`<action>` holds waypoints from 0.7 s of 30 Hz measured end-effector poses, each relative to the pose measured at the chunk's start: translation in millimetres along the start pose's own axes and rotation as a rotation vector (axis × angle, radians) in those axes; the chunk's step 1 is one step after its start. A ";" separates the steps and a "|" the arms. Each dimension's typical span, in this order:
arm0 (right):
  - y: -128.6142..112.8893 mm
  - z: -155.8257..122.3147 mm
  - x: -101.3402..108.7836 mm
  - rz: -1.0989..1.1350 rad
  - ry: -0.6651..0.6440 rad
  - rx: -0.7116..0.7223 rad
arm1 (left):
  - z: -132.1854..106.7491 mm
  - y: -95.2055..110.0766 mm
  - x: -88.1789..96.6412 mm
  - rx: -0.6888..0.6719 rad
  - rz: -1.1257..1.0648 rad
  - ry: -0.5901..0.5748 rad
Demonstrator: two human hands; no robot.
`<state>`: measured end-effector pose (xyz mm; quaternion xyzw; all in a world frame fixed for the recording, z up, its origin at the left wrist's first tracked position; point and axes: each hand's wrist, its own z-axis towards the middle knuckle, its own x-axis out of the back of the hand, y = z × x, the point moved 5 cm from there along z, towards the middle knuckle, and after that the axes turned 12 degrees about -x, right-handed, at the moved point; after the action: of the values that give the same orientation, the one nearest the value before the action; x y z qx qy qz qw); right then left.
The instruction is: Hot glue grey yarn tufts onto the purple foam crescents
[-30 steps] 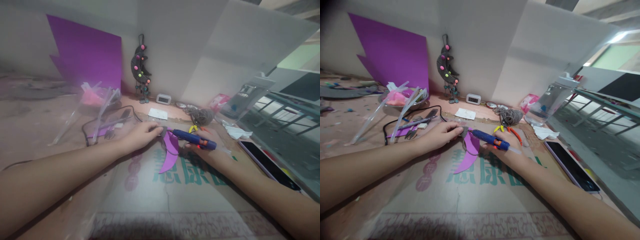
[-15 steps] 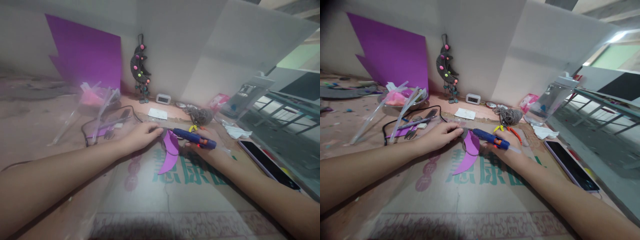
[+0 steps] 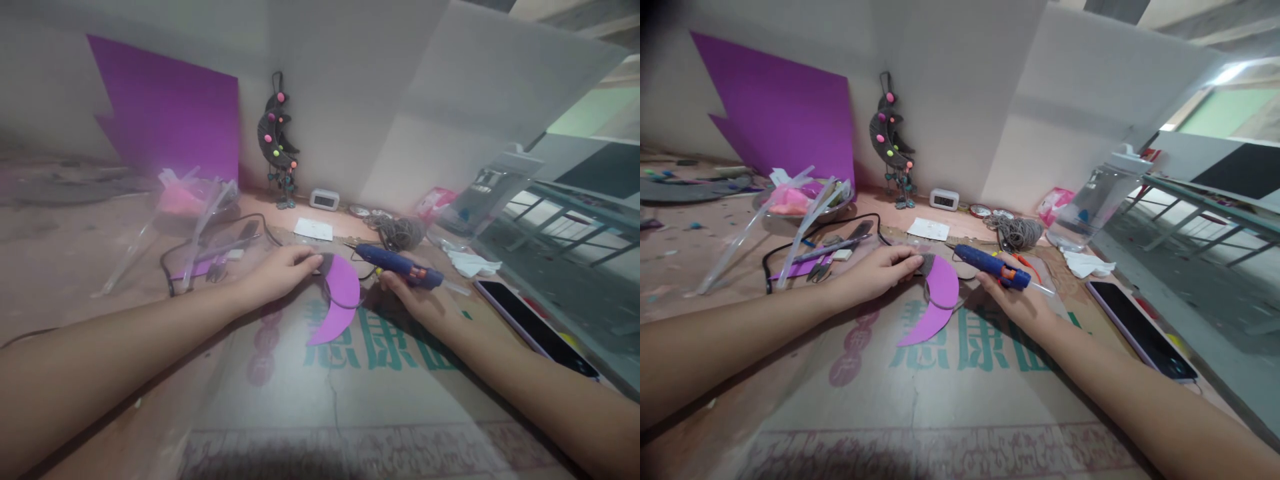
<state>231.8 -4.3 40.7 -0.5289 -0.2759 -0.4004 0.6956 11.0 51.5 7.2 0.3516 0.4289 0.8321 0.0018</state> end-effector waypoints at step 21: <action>-29.2 58.5 5.9 0.265 0.087 -0.005 | 0.3 1.3 -2.0 -0.008 -0.018 0.003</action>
<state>212.4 46.6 77.3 -0.5446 -0.1721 -0.3283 0.7524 13.1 50.3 7.1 0.3467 0.4287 0.8343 0.0100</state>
